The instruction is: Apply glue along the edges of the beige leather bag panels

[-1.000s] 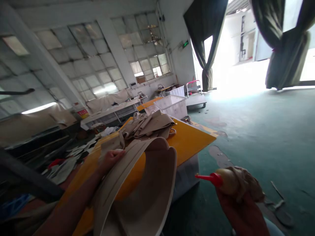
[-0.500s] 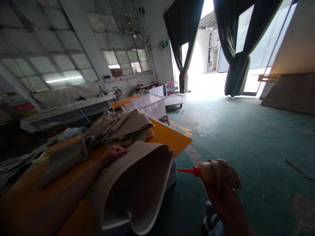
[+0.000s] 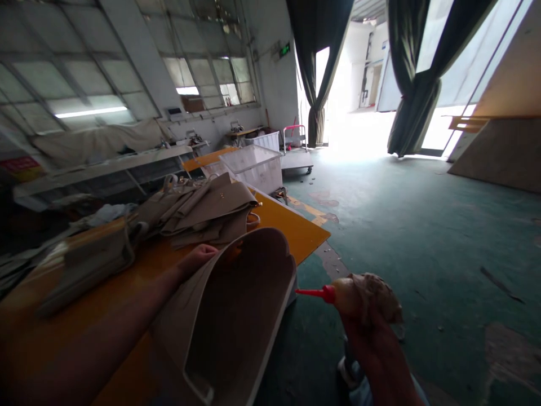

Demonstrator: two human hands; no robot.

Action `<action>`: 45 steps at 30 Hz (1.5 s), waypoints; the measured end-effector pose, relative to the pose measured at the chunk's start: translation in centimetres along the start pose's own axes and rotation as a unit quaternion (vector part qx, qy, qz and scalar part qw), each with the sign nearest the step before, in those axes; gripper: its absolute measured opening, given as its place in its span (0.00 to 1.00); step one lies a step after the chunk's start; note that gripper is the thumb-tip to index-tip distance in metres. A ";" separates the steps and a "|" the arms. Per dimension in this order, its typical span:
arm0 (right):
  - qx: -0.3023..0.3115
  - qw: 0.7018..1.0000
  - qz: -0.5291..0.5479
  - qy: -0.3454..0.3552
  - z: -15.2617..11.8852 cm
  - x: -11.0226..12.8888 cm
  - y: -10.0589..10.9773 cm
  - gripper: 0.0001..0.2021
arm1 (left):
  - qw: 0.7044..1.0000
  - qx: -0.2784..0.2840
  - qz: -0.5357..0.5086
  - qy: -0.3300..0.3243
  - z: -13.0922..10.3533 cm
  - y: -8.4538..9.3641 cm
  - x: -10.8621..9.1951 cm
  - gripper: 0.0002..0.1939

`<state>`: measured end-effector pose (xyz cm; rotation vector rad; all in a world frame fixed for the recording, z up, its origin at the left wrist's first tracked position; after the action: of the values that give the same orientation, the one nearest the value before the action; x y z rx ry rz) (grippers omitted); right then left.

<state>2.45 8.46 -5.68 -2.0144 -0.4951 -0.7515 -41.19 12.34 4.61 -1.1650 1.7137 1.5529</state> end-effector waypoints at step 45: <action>0.050 0.993 -0.042 0.096 4.5 0.0 -3.4 0.35 | 1.000 0.019 -0.005 -0.007 1.8 -2.9 2.4 0.37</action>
<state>1.82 14.06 -5.47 -1.8168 -0.4974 -0.9432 -40.08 13.67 0.82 -1.1410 1.7183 1.5130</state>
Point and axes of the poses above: each hand's wrist, its own z-axis towards the middle knuckle, its own y-axis out of the back of the hand, x = y × z, the point moved 1 cm from there along z, towards the middle knuckle, and after that the axes turned 8 degrees about -x, right-handed, at the moved point
